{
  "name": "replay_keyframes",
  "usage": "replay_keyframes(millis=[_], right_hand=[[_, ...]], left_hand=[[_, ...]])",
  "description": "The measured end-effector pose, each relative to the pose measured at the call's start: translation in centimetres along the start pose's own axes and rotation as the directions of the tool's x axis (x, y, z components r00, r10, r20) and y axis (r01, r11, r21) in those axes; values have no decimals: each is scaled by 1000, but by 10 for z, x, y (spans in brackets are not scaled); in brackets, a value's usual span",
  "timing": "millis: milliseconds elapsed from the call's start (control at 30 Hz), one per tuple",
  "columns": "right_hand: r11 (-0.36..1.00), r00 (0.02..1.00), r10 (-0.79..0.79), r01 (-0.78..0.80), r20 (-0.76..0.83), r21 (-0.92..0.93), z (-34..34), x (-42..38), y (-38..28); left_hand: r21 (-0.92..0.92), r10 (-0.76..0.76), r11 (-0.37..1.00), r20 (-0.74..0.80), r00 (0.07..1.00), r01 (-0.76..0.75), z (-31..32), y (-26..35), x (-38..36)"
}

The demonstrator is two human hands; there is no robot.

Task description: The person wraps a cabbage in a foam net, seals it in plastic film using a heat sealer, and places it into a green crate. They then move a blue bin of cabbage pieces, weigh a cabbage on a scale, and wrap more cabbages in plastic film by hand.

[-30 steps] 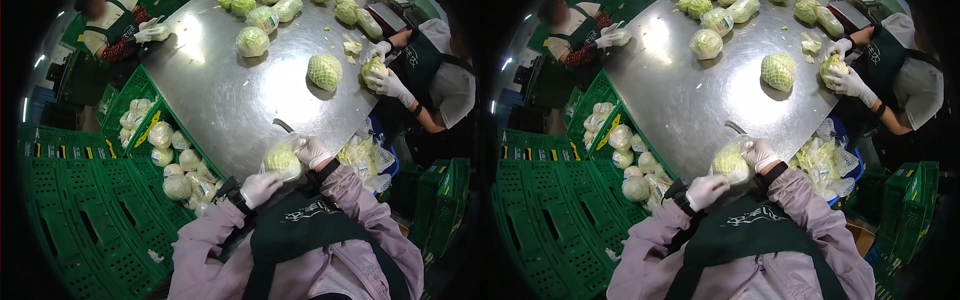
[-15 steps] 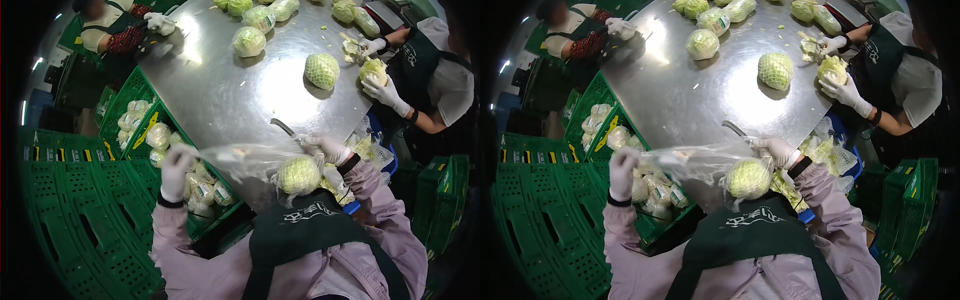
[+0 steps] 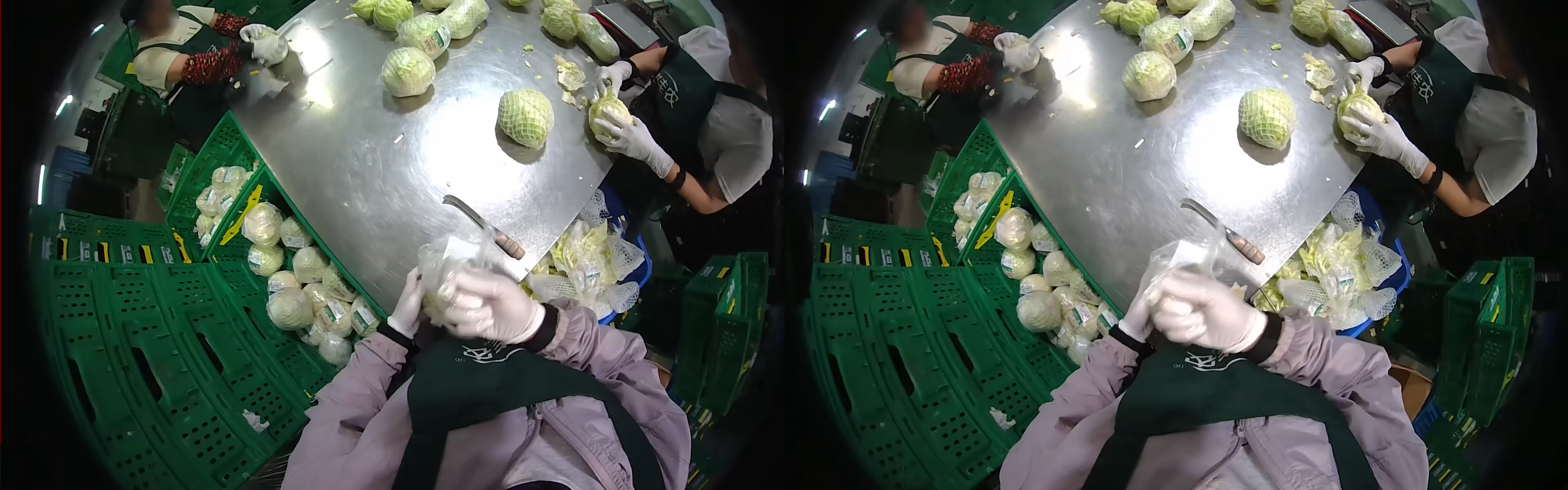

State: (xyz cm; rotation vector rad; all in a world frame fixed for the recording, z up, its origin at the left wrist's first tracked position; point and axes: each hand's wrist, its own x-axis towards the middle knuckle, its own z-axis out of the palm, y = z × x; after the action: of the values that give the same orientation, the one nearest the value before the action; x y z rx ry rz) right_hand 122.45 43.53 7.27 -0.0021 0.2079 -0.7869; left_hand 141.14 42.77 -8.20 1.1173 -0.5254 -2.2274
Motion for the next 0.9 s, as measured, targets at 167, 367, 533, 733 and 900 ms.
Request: replay_keyframes(millis=[167, 367, 533, 733, 900], right_hand=[[932, 943, -295, 319, 155, -171, 38, -37, -23], [414, 424, -906, 886, 0, -209, -61, -229, -127], [218, -14, -884, -897, -467, -386, -244, -375, -56], [155, -472, -864, -578, 174, -801, -243, -346, -50], [100, 259, -962, 31, -89, -995, -141, -120, -112]], left_hand=[[163, 13, 987, 27, 1000, -17, 3, 22, 7], [-21, 26, 1000, 211, 977, -22, -1, 31, 12], [-390, 76, 921, 242, 967, 25, 32, 55, 11], [-386, -62, 903, 315, 947, 187, 70, 96, 64], [-292, -112, 939, 244, 963, 183, 98, 113, 132]])
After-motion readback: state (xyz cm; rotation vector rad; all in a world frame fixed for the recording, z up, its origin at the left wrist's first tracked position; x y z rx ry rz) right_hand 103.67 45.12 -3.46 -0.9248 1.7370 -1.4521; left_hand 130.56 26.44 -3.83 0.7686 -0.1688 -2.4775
